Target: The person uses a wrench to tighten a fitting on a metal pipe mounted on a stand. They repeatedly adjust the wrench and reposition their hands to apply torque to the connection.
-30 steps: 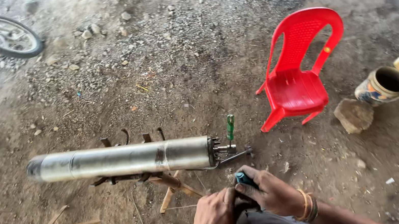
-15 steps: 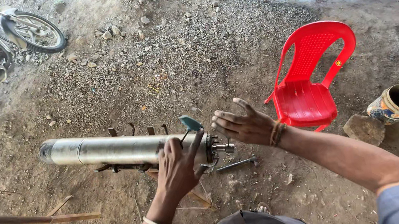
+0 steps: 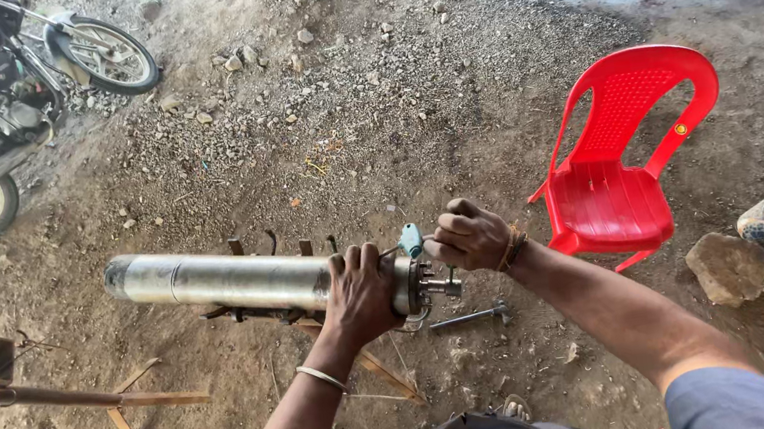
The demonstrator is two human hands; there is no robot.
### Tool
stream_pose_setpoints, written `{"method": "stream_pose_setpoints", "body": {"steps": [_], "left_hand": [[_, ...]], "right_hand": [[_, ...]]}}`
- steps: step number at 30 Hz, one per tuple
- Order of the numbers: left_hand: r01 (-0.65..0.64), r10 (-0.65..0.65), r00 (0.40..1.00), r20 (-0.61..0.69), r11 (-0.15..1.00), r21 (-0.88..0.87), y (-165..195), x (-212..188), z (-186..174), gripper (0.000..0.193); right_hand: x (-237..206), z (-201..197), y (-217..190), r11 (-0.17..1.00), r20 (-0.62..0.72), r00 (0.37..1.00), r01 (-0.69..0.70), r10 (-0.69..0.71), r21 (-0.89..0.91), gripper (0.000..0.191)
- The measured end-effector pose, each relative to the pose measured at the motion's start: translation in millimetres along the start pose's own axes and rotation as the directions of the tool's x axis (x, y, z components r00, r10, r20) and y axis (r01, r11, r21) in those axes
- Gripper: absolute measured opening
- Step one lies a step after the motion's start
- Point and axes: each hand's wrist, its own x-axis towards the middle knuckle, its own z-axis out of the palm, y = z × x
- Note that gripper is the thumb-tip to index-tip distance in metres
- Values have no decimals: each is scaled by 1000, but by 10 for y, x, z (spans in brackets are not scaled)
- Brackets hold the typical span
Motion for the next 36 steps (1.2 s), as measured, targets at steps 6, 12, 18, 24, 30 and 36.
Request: {"method": "stream_pose_setpoints", "body": {"steps": [6,12,18,24,30,36], "left_hand": [[-23,24,999,-28,1000,14,-3,-52,-36,95],[-2,2,1000,-6,1000,-30,-2,-48,-23,88],[-2,-1,997,-75,999,-40,10,-9,-17,88],[3,-5,997,-79,1000,-19,6,-7,22,74],[-12,13,999,-45,1000,17,-13,-23,93,59],[-30,32,999,-33,999,38,-16,-42,59,48]], "right_hand": [[-14,72,-170,788,78,858,-499,508,360,18],[-83,164,-603,292,313,461,-838,830,461,18],[-73,112,-1078,-402,713,-261,-915,651,33,19],[-187,-81,-1653,-904,830,-466,-415,306,100,20],[-238,-512,-1952,-886,906,-354,-461,230,44,23],[134,-1006,-1833,-738,878,-268,-661,396,131,70]]}}
